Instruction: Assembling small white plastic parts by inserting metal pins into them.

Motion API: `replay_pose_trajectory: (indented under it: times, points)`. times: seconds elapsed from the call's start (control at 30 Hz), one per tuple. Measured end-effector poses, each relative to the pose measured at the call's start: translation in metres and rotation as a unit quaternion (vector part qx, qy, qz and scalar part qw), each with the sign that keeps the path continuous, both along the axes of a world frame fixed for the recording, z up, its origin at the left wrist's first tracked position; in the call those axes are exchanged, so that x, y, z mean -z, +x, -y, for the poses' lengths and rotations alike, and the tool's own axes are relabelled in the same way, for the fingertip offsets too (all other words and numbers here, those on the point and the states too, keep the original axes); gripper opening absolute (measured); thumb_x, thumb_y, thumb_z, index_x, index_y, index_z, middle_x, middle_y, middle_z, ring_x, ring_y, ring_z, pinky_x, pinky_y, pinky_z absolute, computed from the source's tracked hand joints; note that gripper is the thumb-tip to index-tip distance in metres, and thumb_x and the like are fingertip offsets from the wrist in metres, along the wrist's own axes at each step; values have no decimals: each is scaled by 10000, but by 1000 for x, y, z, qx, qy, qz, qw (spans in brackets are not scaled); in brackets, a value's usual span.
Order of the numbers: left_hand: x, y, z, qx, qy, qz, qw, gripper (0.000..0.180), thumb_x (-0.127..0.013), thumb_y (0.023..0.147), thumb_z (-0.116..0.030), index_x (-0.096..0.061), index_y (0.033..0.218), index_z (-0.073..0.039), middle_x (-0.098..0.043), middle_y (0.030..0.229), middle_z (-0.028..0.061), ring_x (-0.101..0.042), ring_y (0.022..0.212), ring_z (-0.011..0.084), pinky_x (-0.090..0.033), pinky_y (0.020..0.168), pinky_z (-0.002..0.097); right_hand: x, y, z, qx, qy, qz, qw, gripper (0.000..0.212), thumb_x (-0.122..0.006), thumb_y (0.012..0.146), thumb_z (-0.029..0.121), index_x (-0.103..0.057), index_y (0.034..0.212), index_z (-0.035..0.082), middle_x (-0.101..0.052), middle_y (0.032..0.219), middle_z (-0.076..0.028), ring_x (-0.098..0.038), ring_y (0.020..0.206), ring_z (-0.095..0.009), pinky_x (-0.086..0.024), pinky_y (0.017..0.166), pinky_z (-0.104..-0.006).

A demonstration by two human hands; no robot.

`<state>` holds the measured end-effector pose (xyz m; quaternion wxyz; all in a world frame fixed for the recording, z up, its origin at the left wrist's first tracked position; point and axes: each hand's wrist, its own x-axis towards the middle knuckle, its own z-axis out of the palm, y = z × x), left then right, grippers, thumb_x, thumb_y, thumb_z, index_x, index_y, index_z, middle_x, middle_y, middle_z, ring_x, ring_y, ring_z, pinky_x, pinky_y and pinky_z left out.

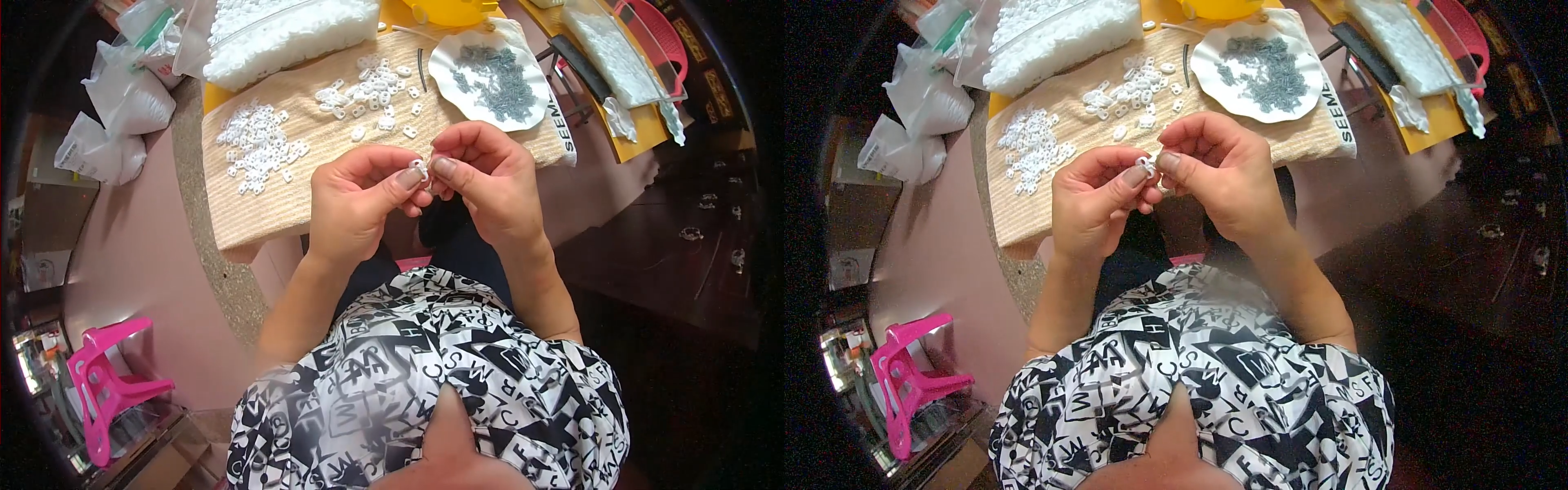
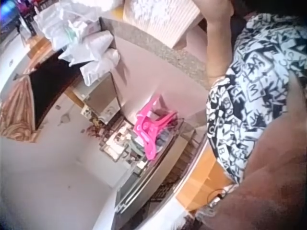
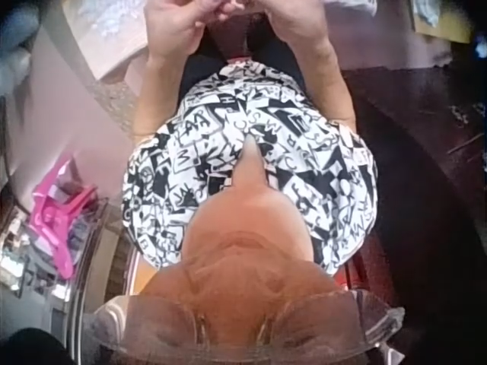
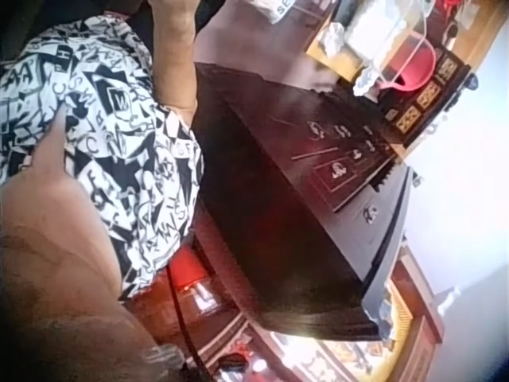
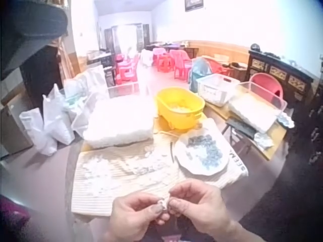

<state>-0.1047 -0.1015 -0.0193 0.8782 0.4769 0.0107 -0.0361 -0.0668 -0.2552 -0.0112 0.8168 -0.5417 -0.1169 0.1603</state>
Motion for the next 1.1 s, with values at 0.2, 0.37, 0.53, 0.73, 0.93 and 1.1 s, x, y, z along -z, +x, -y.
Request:
replay_pose_trajectory:
  times: [0.2, 0.37, 0.53, 0.73, 0.93, 1.1]
  points:
    - [-1, 0, 2, -13, 19, 9, 1000, 154, -606, 773, -14, -581, 911, 51, -627, 777, 117, -605, 646, 136, -491, 548, 214, -1, 1, 1, 1, -2, 10, 1000, 153, -599, 770, 4, -542, 909, -24, -585, 768, -46, -554, 650, -75, -464, 587, -189]
    - [-1, 0, 1, -16, 34, 5, 999, 149, -604, 779, -19, -583, 908, 51, -627, 774, 113, -604, 645, 133, -491, 548, 211, -1, 1, 2, -2, -3, 3, 1000, 155, -596, 768, 1, -541, 910, -25, -584, 776, -48, -554, 660, -75, -464, 588, -188]
    - [-1, 0, 2, -14, 46, 11, 999, 151, -605, 781, -27, -587, 908, 53, -628, 770, 108, -601, 641, 124, -490, 548, 207, -3, 0, 2, -2, -12, 13, 1000, 156, -596, 767, 2, -538, 909, -28, -582, 785, -49, -559, 678, -78, -468, 599, -190]
    - [-2, 0, 2, -17, 46, 9, 999, 152, -605, 783, -31, -590, 907, 55, -628, 767, 103, -598, 637, 115, -488, 548, 201, -2, 0, 3, -2, -32, 35, 999, 156, -590, 769, -5, -533, 912, -33, -579, 800, -52, -559, 696, -77, -471, 614, -191]
    - [-1, 0, 1, -24, 69, 21, 997, 147, -607, 784, -33, -591, 902, 54, -628, 767, 99, -597, 638, 110, -488, 551, 199, -4, -3, 1, 13, -52, 59, 997, 158, -591, 768, -12, -530, 912, -30, -578, 804, -49, -557, 717, -77, -466, 636, -192]
    - [-1, -1, 2, -39, 107, 32, 993, 147, -606, 788, -38, -590, 901, 55, -629, 769, 94, -594, 641, 104, -488, 561, 198, -5, -4, 1, 16, -58, 66, 996, 144, -580, 776, -21, -531, 911, -22, -579, 805, -43, -555, 719, -71, -460, 637, -189]
